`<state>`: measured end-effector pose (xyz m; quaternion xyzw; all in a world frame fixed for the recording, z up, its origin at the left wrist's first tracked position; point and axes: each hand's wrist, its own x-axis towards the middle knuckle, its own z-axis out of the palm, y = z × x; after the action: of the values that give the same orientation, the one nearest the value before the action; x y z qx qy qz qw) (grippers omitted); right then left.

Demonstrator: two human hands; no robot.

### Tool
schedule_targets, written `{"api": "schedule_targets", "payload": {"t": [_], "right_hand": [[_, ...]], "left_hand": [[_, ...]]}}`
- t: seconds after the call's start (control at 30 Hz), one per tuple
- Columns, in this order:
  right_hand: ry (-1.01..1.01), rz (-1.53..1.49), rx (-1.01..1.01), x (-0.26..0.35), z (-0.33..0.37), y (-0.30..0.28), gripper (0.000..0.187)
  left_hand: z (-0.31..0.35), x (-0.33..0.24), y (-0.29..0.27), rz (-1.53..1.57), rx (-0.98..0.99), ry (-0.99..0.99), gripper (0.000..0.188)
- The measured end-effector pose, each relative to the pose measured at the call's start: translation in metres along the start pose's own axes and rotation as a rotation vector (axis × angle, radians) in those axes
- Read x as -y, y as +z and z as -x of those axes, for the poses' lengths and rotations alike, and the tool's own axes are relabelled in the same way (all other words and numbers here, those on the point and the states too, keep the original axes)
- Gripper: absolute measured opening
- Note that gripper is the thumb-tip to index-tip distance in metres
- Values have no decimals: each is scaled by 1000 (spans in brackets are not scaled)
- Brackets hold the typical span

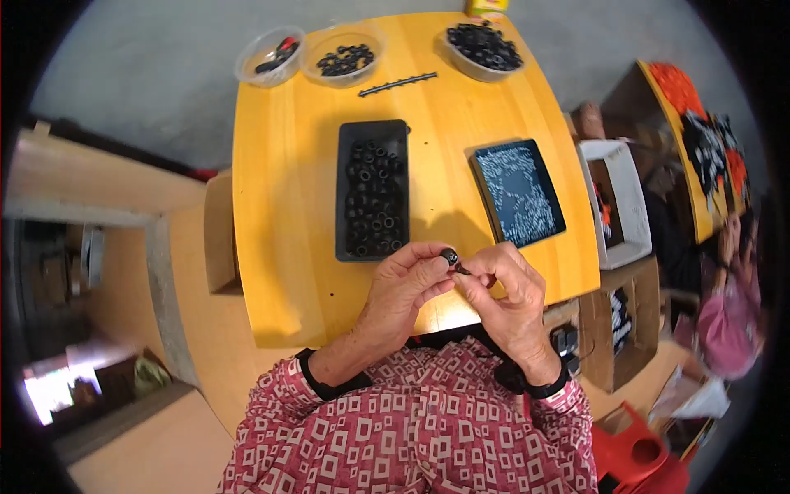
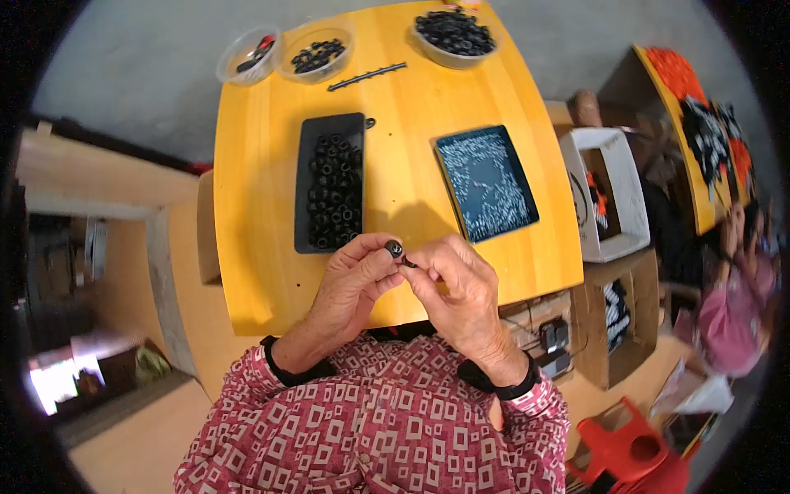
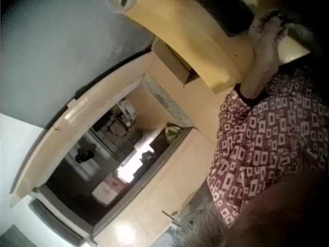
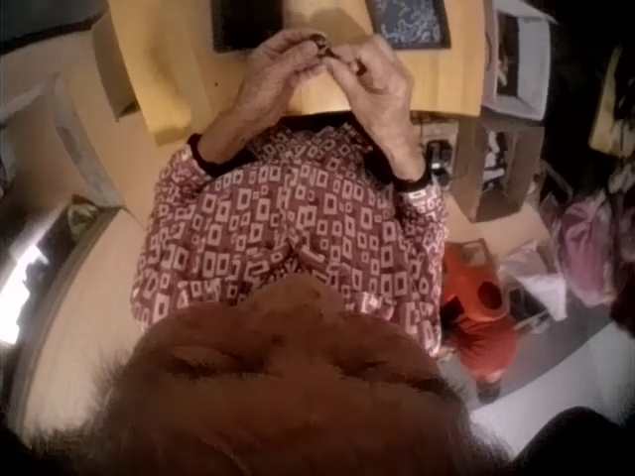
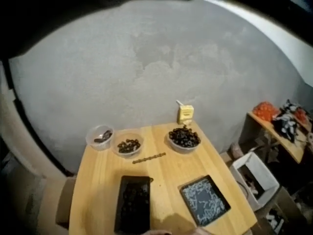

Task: The person assembles small components by picking up black pieces and inserting small pins into them by hand.

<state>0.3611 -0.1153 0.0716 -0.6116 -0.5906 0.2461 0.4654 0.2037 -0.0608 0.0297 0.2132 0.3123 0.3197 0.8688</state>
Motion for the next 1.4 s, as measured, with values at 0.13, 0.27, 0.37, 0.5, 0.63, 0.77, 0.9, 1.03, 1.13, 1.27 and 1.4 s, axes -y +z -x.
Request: {"api": "schedule_targets", "payload": {"t": [0.13, 0.27, 0.37, 0.5, 0.63, 0.77, 0.9, 1.03, 1.13, 1.27, 1.4], "right_hand": [[-101, 16, 18, -6, -7, 9, 23], [-262, 130, 22, -11, -7, 15, 27], [-346, 154, 27, -12, -1, 17, 25], [-323, 184, 53, -5, 6, 9, 30], [-322, 249, -34, 4, 14, 13, 25], [-222, 198, -141, 18, 26, 20, 21], [-122, 154, -192, 26, 36, 21, 21], [-153, 206, -173, 27, 35, 17, 21], [-204, 324, -167, 26, 34, 15, 21], [-235, 384, -126, 22, 34, 6, 21], [-244, 326, -83, 19, 33, -8, 21]], "left_hand": [[3, -2, 5, 36, -76, 51, 20], [9, 1, 7, 60, -100, 133, 21], [12, 10, 4, 111, -82, 135, 21], [14, 15, 5, 153, -63, 92, 22], [11, 22, -3, 126, 32, 93, 22], [10, 24, -6, 162, 140, 89, 22], [11, 23, -8, 173, 218, 51, 22], [11, 27, -8, 195, 233, 61, 22], [10, 30, -7, 180, 199, 85, 21], [10, 30, -1, 125, 162, 80, 22], [13, 31, 2, 131, 147, 45, 24]]}}
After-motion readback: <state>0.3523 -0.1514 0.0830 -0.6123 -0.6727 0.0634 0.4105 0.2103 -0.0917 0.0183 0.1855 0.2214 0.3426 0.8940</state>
